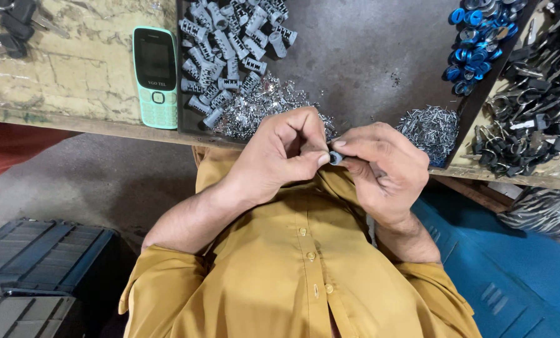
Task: The person sits at a workbench assembling small lock cylinders by hand. They pick a metal lock body, place a blue cap or pin into it, press the parts together with both hands, and set the finished unit aside, repeating the cycle with new parts from the tray.
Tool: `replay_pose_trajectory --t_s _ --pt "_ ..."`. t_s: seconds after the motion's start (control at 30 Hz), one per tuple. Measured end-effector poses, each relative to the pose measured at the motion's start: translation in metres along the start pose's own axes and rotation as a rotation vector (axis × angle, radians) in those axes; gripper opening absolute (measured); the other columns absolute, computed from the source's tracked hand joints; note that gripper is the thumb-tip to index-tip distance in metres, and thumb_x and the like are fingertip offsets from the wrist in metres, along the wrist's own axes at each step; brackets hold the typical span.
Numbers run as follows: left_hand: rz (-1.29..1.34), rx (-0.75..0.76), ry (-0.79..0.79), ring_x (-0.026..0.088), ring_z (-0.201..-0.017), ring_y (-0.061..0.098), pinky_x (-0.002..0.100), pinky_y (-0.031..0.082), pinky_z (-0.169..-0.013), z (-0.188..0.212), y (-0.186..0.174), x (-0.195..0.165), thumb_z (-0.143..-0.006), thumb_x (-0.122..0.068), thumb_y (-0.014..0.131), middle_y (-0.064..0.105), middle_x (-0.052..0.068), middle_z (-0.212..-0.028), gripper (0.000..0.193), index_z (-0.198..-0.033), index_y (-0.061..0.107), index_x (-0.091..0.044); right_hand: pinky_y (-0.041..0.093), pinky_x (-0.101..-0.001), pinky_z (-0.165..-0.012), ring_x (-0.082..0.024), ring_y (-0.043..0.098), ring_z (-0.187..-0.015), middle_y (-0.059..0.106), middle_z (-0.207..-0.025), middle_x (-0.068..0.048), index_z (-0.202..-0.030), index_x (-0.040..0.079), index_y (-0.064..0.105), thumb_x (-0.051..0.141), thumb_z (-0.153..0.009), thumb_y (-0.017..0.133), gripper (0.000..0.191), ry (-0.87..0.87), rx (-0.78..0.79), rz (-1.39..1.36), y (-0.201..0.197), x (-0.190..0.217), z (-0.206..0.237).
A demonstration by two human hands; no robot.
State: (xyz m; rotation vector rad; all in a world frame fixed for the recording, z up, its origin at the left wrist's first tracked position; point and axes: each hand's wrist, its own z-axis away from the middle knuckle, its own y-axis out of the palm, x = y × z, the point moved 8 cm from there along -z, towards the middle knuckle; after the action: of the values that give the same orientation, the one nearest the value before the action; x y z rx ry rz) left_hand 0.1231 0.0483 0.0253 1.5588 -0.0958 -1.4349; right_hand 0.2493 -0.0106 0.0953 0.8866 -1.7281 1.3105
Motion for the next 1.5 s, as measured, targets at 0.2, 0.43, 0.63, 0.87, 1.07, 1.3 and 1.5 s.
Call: replay_pose_trajectory --t_s 0.2,0.43,0.63,0.87,1.07,1.3,1.5 --pt "-0.208 -0.072 0.028 0.003 -0.065 0.050 0.020 0.040 -0.056 0.001 -0.003 -0.009 -0.097 0.001 0.070 0.059 -0.001 -0.083 0.017 -0.092 0.056 -0.004 0.057 -0.0263 -0.072 -0.020 0.072 -0.083 0.072 -0.102 -0.015 -0.106 -0.001 0.071 -0.008 -0.091 0.077 0.018 -0.032 0.006 0.074 -0.001 0.003 -0.001" --pt "0.116 -0.054 -0.167 0.006 -0.058 0.059 0.022 0.048 -0.048 -0.003 -0.004 -0.001 -0.098 0.001 0.067 0.064 0.003 -0.078 0.010 -0.091 0.061 -0.002 0.056 -0.0249 -0.072 -0.019 0.072 -0.084 0.072 -0.102 -0.015 -0.107 -0.001 0.072 -0.014 -0.087 0.076 0.024 0.039 -0.033 0.066 -0.007 -0.003 -0.002" --pt "-0.125 -0.028 0.043 0.003 -0.069 0.048 0.019 0.039 -0.060 -0.005 -0.007 -0.006 -0.102 0.004 0.068 0.058 0.000 -0.086 0.015 -0.093 0.057 -0.001 0.055 -0.0253 -0.071 -0.019 0.071 -0.082 0.072 -0.100 -0.015 -0.105 -0.001 0.072 -0.012 -0.086 0.078 0.023 0.009 -0.021 0.059 -0.003 -0.004 -0.005" --pt "0.383 -0.017 -0.318 0.003 -0.058 0.040 0.020 0.032 -0.049 -0.007 -0.006 0.020 -0.088 0.004 0.067 0.054 0.000 -0.084 0.015 -0.086 0.055 -0.004 0.053 -0.0248 -0.067 -0.018 0.070 -0.077 0.072 -0.097 -0.014 -0.104 -0.001 0.072 -0.010 -0.086 0.079 0.021 0.039 0.008 -0.028 -0.002 -0.005 -0.008" --pt "-0.288 -0.083 0.131 0.001 -0.071 0.043 0.019 0.037 -0.067 -0.006 -0.002 -0.013 -0.095 0.002 0.067 0.052 -0.003 -0.080 0.020 -0.091 0.050 -0.006 0.055 -0.0259 -0.068 -0.019 0.070 -0.081 0.072 -0.098 -0.014 -0.105 -0.001 0.071 -0.012 -0.087 0.078 0.022 -0.036 -0.007 0.054 -0.003 0.003 -0.008" --pt "-0.305 -0.163 -0.034 0.016 -0.069 0.061 0.030 0.049 -0.058 -0.007 -0.003 -0.012 -0.094 0.001 0.072 0.064 0.009 -0.083 0.010 -0.094 0.063 -0.002 0.054 -0.0242 -0.066 -0.021 0.072 -0.081 0.072 -0.100 -0.017 -0.104 -0.003 0.072 -0.014 -0.085 0.077 0.023 0.046 -0.070 0.090 -0.014 -0.008 -0.001" --pt "-1.144 -0.065 0.637 0.031 -0.086 0.069 0.037 0.057 -0.073 0.006 0.047 -0.065 -0.085 0.006 0.074 0.068 0.017 -0.099 0.020 -0.104 0.066 0.003 0.056 -0.0289 -0.073 -0.022 0.071 -0.083 0.071 -0.099 -0.015 -0.099 -0.001 0.067 -0.003 -0.080 0.087 0.028 0.011 -0.087 0.095 -0.010 -0.009 0.000"
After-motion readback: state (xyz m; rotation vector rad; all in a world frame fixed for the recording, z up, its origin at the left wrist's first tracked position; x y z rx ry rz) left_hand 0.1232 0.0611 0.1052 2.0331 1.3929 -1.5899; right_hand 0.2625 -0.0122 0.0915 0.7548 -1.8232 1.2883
